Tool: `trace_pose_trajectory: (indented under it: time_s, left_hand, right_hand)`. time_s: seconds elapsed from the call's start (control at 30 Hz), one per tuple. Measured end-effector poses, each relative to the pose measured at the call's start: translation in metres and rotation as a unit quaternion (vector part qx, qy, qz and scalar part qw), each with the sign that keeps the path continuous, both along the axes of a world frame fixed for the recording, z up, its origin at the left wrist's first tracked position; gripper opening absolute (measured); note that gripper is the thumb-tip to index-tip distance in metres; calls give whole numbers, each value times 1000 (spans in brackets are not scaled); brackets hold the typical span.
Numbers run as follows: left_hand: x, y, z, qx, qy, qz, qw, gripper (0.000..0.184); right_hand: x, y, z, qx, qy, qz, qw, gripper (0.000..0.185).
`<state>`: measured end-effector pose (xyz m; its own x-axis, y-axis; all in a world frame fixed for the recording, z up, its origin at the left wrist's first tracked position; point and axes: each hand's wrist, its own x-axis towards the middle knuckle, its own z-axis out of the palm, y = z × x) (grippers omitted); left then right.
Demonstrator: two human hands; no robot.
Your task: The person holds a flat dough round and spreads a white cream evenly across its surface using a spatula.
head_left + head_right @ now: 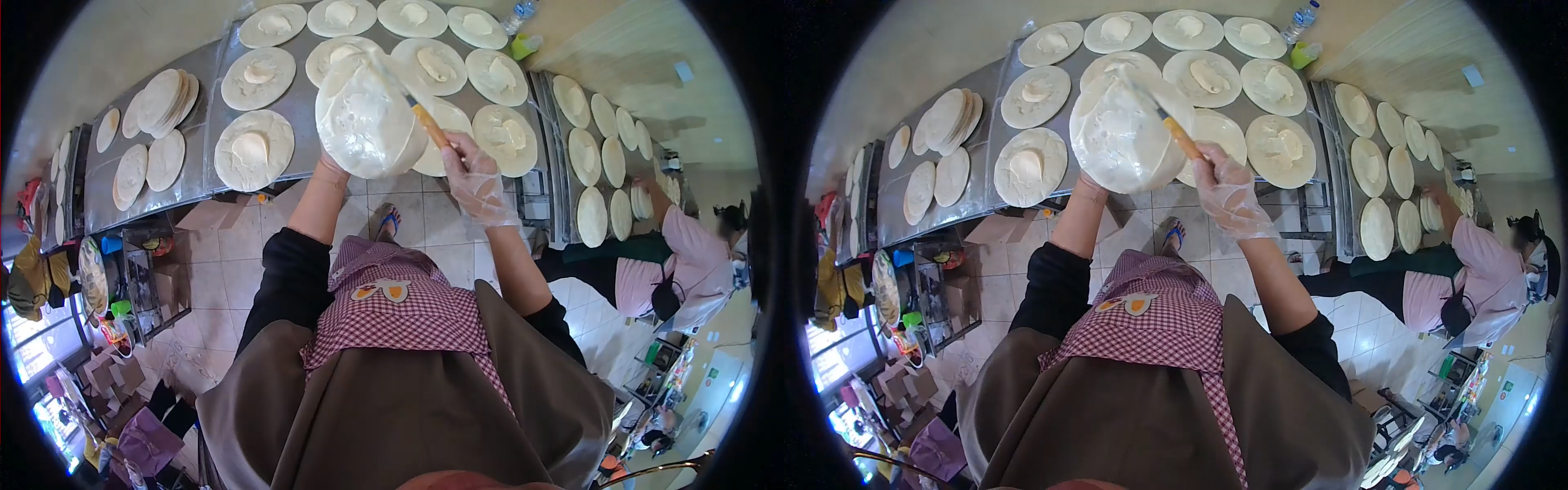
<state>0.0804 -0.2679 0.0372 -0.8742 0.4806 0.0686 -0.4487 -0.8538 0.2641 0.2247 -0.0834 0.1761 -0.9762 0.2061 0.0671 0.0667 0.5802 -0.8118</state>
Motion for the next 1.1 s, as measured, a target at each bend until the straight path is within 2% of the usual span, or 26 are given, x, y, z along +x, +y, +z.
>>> trace_pose_trajectory:
  time_s: [0.07, 0.13, 0.23, 0.27, 0.3, 0.33, 0.37, 0.43, 0.47, 0.5, 0.53, 0.67, 0.73, 0.77, 0.83, 0.87, 0.93, 1.0, 1.03, 1.07, 1.1]
  left_hand:
    - [3, -1, -2, -5, -1, -6, 1000, 53]
    - [10, -2, 1, -6, -14, -1, 1000, 53]
    - [17, -3, 6, -4, -48, 18, 999, 53]
    - [16, -3, 3, 52, -42, 0, 998, 54]
    - [16, -3, 0, 108, -36, -17, 993, 56]
    - [17, -4, -4, 108, -38, -16, 993, 56]
    - [20, -3, 6, 91, -41, -18, 995, 56]
    - [23, -1, 13, 73, -45, -22, 996, 56]
    - [21, 1, 14, 140, -26, -88, 986, 55]
    - [19, 3, 15, 205, -6, -153, 967, 55]
    - [20, 3, 15, 205, -7, -153, 967, 55]
    - [22, 5, 20, 120, -16, -102, 987, 54]
    - [26, 4, 19, 77, -23, -72, 994, 53]
    - [27, 3, 18, 77, -24, -70, 994, 53]
    - [25, 5, 15, 156, -72, -70, 983, 53]
    - [25, 7, 14, 139, -59, -46, 987, 52]
    - [20, 13, 1, 134, -63, -33, 988, 54]
    - [19, 18, -4, 130, -67, -20, 989, 56]
    - [20, 22, -4, -2, -39, 29, 999, 57]
    - [21, 24, 0, -133, -8, 75, 988, 58]
    - [24, 25, 4, -133, -9, 71, 989, 58]
  right_hand:
    - [5, -1, 2, 36, 14, 32, 999, 20]
    - [10, 2, -1, 130, 101, 128, 978, 20]
    - [19, 1, -2, 85, 144, 164, 972, 24]
    - [21, 2, -1, 85, 143, 165, 972, 24]
    - [22, 3, 1, 51, 119, 116, 985, 24]
    - [23, 4, 2, 17, 95, 66, 993, 24]
    - [21, 4, -1, 17, 93, 67, 993, 24]
    - [18, 5, -11, 37, 143, 39, 988, 25]
    - [21, 4, -12, 37, 142, 37, 988, 25]
    - [24, 4, -13, 78, 119, 85, 986, 26]
    - [27, 3, -13, 119, 95, 133, 979, 27]
    - [36, 0, -11, 94, 134, 203, 965, 26]
    - [42, 1, -10, 20, 123, 147, 981, 26]
    - [43, 3, -17, 19, 122, 148, 981, 26]
    - [46, 9, -38, -26, 102, -4, 994, 25]
    - [48, 8, -42, -26, 101, -4, 994, 25]
    - [54, 3, -46, 0, -4, -32, 999, 25]
    - [64, -14, -53, -37, 30, -12, 999, 26]
    - [69, -22, -54, -75, 64, 9, 995, 26]
    - [71, -27, -48, -40, 87, 34, 995, 26]
    - [70, -28, -41, -39, 87, 30, 995, 26]
